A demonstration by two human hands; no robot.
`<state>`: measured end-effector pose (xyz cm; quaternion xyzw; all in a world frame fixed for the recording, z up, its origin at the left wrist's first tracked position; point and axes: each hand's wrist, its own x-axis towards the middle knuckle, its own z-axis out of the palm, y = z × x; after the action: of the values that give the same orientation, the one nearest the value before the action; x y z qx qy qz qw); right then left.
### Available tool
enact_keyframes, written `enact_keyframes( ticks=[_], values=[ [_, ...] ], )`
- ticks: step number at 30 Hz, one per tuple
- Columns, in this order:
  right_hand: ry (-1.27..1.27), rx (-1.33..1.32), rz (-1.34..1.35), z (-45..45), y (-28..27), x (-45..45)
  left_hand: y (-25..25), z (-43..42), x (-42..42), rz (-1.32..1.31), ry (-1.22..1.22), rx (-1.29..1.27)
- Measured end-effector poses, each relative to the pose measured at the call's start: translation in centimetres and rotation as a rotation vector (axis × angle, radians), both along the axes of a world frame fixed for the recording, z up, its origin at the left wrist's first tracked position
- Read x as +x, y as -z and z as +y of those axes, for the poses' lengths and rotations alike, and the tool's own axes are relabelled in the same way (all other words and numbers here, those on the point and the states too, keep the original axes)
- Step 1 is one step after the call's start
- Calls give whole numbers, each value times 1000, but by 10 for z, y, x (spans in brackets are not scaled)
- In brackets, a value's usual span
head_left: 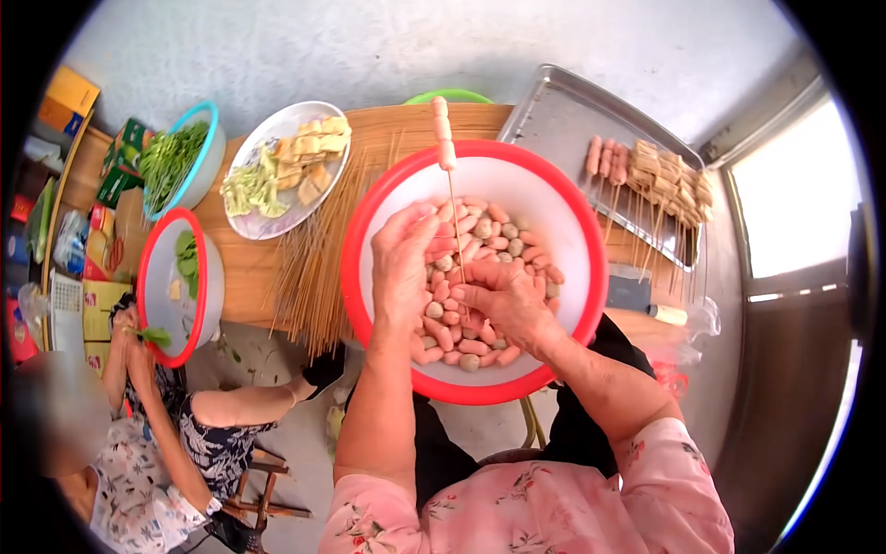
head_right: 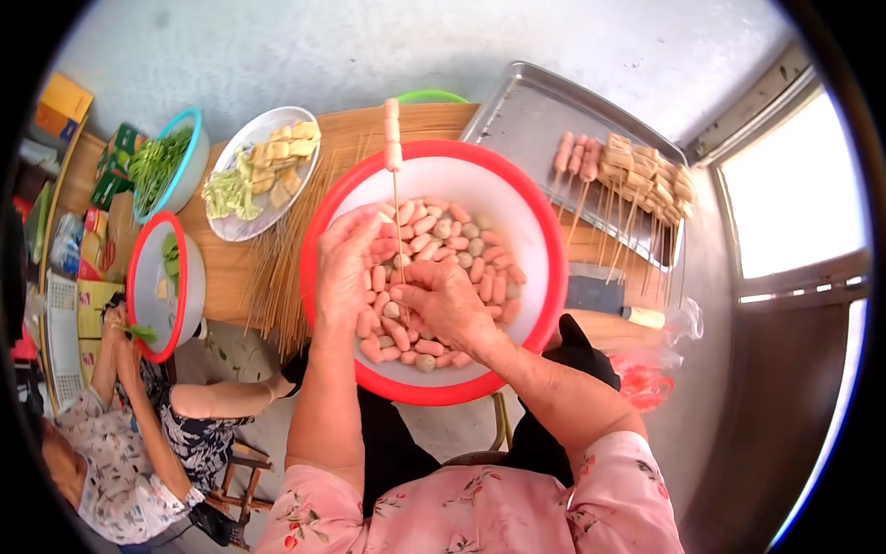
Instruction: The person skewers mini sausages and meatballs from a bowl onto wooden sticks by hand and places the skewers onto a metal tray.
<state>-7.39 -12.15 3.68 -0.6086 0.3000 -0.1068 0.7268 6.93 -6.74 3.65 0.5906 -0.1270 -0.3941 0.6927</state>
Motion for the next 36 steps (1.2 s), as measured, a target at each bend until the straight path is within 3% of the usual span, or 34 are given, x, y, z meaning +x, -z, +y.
enact_keyframes(
  ticks=[6, 15, 25, 36],
  values=[
    [264, 25, 92, -41, -26, -17, -9, -2, -8, -39, 22, 15],
    [671, 72, -30, -129, 0, -70, -1, -10, -10, -29, 43, 10],
    [737, 216, 65, -151, 10, -82, 6, -13, -9, -13, 47, 23],
    [713, 124, 196, -141, 20, -97, -8, -8, -7, -68, 56, 77]
  ],
)
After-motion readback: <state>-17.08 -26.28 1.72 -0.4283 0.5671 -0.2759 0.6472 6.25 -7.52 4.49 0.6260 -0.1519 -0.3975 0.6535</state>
